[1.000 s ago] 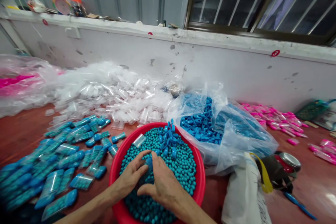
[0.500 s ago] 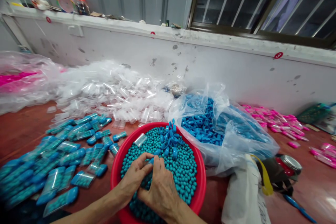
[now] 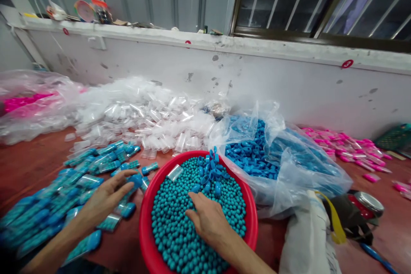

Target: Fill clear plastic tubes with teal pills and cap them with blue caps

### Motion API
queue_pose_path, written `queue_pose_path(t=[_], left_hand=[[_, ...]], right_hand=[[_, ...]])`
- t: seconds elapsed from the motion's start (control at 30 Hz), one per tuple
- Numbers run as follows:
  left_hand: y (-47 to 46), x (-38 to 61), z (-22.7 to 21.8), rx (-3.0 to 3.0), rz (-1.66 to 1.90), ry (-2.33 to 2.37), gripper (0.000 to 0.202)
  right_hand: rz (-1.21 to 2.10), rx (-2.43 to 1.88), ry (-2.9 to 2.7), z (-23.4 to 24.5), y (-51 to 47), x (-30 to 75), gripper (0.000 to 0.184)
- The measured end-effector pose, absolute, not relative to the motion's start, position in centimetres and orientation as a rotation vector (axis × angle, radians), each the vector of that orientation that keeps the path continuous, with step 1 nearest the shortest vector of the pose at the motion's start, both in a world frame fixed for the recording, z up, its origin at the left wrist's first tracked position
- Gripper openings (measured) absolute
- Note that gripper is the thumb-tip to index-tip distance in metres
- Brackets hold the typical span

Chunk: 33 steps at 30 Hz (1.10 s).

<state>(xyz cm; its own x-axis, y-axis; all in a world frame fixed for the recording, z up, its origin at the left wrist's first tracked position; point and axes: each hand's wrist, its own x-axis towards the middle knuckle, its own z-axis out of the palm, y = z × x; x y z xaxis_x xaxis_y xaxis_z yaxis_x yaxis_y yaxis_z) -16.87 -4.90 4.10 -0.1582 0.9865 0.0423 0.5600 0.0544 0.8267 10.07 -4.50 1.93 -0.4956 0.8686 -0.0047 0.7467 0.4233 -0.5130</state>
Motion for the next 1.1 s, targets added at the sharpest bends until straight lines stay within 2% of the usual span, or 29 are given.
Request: queue_pose_path(t=[0.07,0.17,0.27,0.33,0.43,0.5,0.57,0.63,0.73,0.83,0.97,1.03,1.1], left_hand=[[-4.4,-19.1,3.8,1.675,0.853,2.093,0.049],[-3.7,-20.0,3.2,1.762,0.831,2.362,0.049],[-3.5,-18.4,2.9,1.782,0.944,2.178,0.044],[-3.6,-16.7,2.9,1.78,1.01,1.965,0.039],[-3.8,-14.0,3.0,1.751,1.064,1.728,0.033],[-3.7,-12.3,3.0,1.677,1.085,1.679,0.035],[-3.4,-10.6,2.7,1.538,0.978,1.632,0.042],[-3.3,-9.1,2.3,1.396,0.745,1.54,0.043],[-3.6,-7.4,1.5,1.394,0.476,1.491,0.027],[-3.7,-7.1,0.8,1.541,0.421,1.503,0.006],[-2.9,-6.8,0.0,1.602,0.389,1.502,0.016],[-2.5,-5.8,-0.4,1.571,0.388,1.514,0.019],[-2.3,-4.4,-1.0,1.508,0.405,1.52,0.019]], right_hand=[[0.542,-1.391,-2.476,2.4,-3.1,9.3,0.031],[0.377,-1.419,-2.54,2.8,-0.8,6.5,0.035],[0.279,-1.487,-2.55,2.3,1.5,3.5,0.052],[0.283,-1.501,-2.55,1.7,2.7,2.2,0.046],[0.309,-1.455,-2.569,1.1,3.2,2.1,0.037],[0.344,-1.397,-2.558,1.0,2.7,3.1,0.046],[0.53,-1.257,-2.488,0.9,1.4,4.4,0.054],[0.8,-1.181,-2.423,0.8,-0.6,5.8,0.05],[0.909,-1.17,-2.43,0.9,-3.9,7.3,0.056],[0.782,-1.22,-2.579,1.5,-5.7,8.7,0.062],[0.435,-1.726,-2.655,1.8,-5.1,11.1,0.029],[0.397,-1.918,-2.666,1.3,-4.4,11.9,0.023],[0.446,-1.941,-2.69,0.4,-3.8,12.2,0.026]])
